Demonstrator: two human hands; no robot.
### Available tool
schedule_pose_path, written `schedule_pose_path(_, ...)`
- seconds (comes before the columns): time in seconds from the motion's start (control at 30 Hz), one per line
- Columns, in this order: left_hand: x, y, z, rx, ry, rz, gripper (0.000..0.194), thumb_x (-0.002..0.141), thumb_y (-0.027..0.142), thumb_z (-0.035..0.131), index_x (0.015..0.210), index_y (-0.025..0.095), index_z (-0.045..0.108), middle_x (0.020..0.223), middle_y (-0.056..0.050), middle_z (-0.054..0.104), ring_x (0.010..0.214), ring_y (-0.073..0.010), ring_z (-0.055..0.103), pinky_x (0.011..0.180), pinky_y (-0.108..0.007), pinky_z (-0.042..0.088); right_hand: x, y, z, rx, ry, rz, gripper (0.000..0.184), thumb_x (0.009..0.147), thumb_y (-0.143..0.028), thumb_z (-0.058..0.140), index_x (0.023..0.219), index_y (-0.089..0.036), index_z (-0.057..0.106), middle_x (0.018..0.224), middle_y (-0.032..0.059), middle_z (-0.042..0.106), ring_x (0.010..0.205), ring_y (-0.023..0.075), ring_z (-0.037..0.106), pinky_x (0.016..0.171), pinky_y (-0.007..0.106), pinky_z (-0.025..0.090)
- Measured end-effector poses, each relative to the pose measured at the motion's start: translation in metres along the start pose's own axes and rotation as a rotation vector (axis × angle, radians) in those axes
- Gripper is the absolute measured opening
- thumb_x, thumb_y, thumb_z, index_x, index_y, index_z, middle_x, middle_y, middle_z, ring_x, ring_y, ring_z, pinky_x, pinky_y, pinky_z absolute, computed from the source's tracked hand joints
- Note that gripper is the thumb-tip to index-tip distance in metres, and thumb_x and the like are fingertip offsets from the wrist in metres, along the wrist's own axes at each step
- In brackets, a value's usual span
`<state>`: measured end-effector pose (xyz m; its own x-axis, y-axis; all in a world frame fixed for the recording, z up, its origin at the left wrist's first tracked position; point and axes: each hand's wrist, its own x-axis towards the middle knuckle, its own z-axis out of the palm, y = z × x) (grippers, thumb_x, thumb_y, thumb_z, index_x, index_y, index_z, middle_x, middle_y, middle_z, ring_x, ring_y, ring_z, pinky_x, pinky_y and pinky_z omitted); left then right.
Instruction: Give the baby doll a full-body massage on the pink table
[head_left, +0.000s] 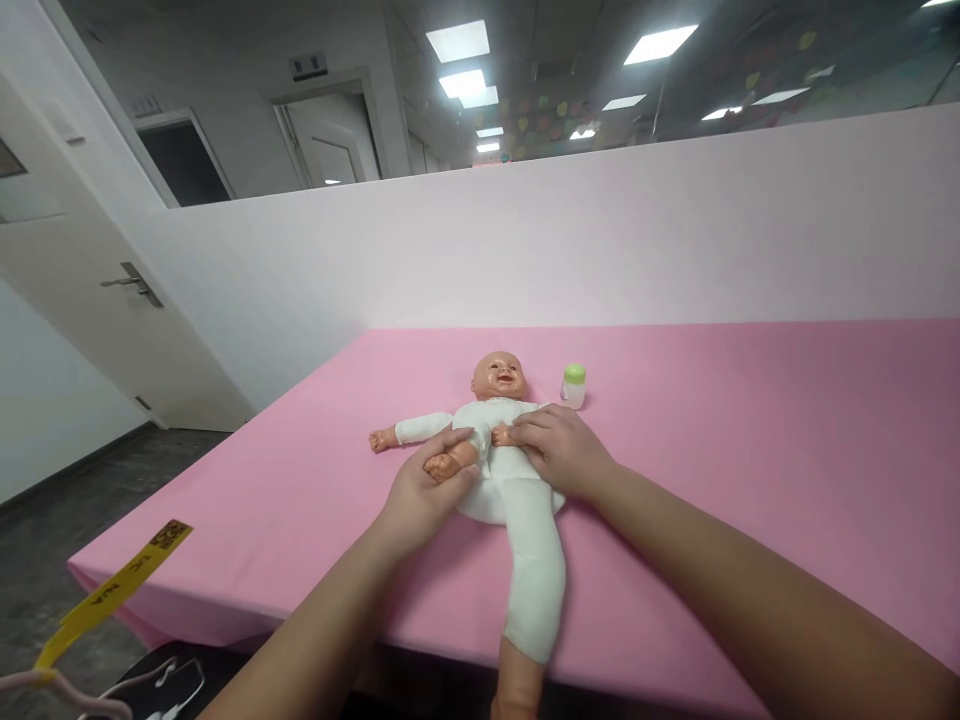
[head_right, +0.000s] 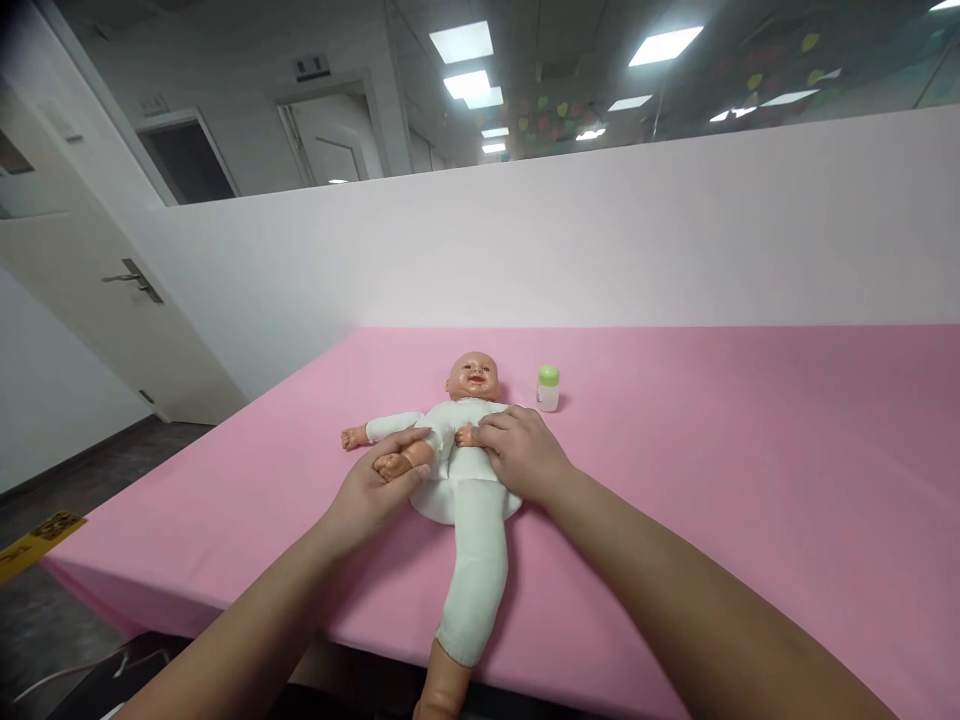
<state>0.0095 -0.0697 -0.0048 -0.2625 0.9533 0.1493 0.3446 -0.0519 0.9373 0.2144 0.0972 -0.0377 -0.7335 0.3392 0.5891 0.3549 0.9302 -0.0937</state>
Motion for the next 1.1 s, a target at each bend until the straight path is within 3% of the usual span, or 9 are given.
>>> schedule_pose_path(0.13, -0.010, -0.002, -0.001, 0.044, 0.036, 0.064, 0.055, 0.085, 0.042, 0.074, 0.136, 0.024, 0.068, 0.149, -0.011, 0.058, 0.147, -0.0310, 0.046, 0.122, -0.047, 0.039, -0.001, -0.002, 0.000, 0.084, 0.032, 0.061, 0.023, 0.097, -0.015, 0.062, 0.110, -0.029, 0.076, 0.108, 0.0000, 0.078, 0.103, 0.0230, 0.067, 0.095, 0.041, 0.048)
schedule_pose_path(0.27, -0.037, -0.005, -0.003, 0.095, 0.154, 0.126, 0.055, 0.083, 0.044, 0.075, 0.132, 0.022, 0.070, 0.149, -0.012, 0.058, 0.149, -0.0320, 0.045, 0.123, -0.048, 0.038, -0.005, 0.005, -0.004, 0.223, 0.161, 0.275, 0.022, 0.094, -0.028, 0.068, 0.116, -0.030, 0.072, 0.110, 0.0003, 0.077, 0.099, 0.0236, 0.070, 0.090, 0.041, 0.053)
schedule_pose_path(0.43, -0.085, -0.010, -0.014, 0.219, 0.217, 0.177, 0.050, 0.082, 0.044, 0.076, 0.127, 0.023, 0.073, 0.143, -0.012, 0.063, 0.142, -0.0328, 0.053, 0.117, -0.045, 0.048, -0.011, 0.040, -0.011, 0.439, 0.487, 0.643, 0.045, 0.089, -0.043, 0.073, 0.130, -0.027, 0.062, 0.114, 0.0049, 0.075, 0.101, 0.0239, 0.072, 0.089, 0.040, 0.059)
schedule_pose_path(0.53, -0.111, -0.019, -0.023, 0.306, 0.215, 0.224, 0.045, 0.082, 0.042, 0.077, 0.123, 0.024, 0.075, 0.138, -0.011, 0.067, 0.137, -0.0322, 0.059, 0.113, -0.043, 0.053, -0.019, 0.070, -0.017, 0.499, 0.566, 0.821, 0.058, 0.087, -0.049, 0.074, 0.136, -0.025, 0.055, 0.111, 0.0063, 0.075, 0.095, 0.0229, 0.073, 0.086, 0.038, 0.060)
schedule_pose_path(0.7, -0.142, -0.040, -0.022, 0.406, 0.234, 0.329, 0.043, 0.081, 0.042, 0.079, 0.121, 0.027, 0.075, 0.135, -0.009, 0.069, 0.124, -0.0307, 0.068, 0.103, -0.037, 0.060, -0.036, 0.110, -0.021, 0.450, 0.493, 1.088, 0.073, 0.082, -0.048, 0.076, 0.145, -0.026, 0.047, 0.115, 0.0089, 0.074, 0.095, 0.0260, 0.073, 0.083, 0.038, 0.059)
schedule_pose_path(0.83, -0.155, -0.046, -0.008, 0.428, 0.276, 0.394, 0.040, 0.086, 0.037, 0.075, 0.125, 0.027, 0.073, 0.139, -0.009, 0.066, 0.128, -0.0292, 0.066, 0.106, -0.037, 0.059, -0.042, 0.124, -0.018, 0.389, 0.241, 1.298, 0.078, 0.073, -0.044, 0.081, 0.142, -0.023, 0.051, 0.122, 0.0142, 0.072, 0.096, 0.0307, 0.072, 0.075, 0.039, 0.058)
schedule_pose_path(0.97, -0.153, -0.044, -0.002, 0.422, 0.259, 0.437, 0.039, 0.088, 0.034, 0.073, 0.126, 0.025, 0.071, 0.143, -0.010, 0.063, 0.127, -0.0288, 0.067, 0.106, -0.037, 0.059, -0.043, 0.127, -0.015, 0.333, 0.125, 1.310, 0.063, 0.075, -0.048, 0.079, 0.129, -0.022, 0.061, 0.119, 0.0148, 0.072, 0.095, 0.0319, 0.071, 0.073, 0.039, 0.056)
schedule_pose_path(1.1, -0.138, -0.038, -0.005, 0.393, 0.219, 0.471, 0.044, 0.087, 0.035, 0.075, 0.130, 0.026, 0.070, 0.148, -0.011, 0.059, 0.131, -0.0314, 0.063, 0.108, -0.040, 0.057, -0.040, 0.119, -0.013, 0.339, 0.210, 1.253, 0.056, 0.082, -0.048, 0.074, 0.129, -0.023, 0.059, 0.120, 0.0121, 0.073, 0.097, 0.0292, 0.071, 0.078, 0.038, 0.056)
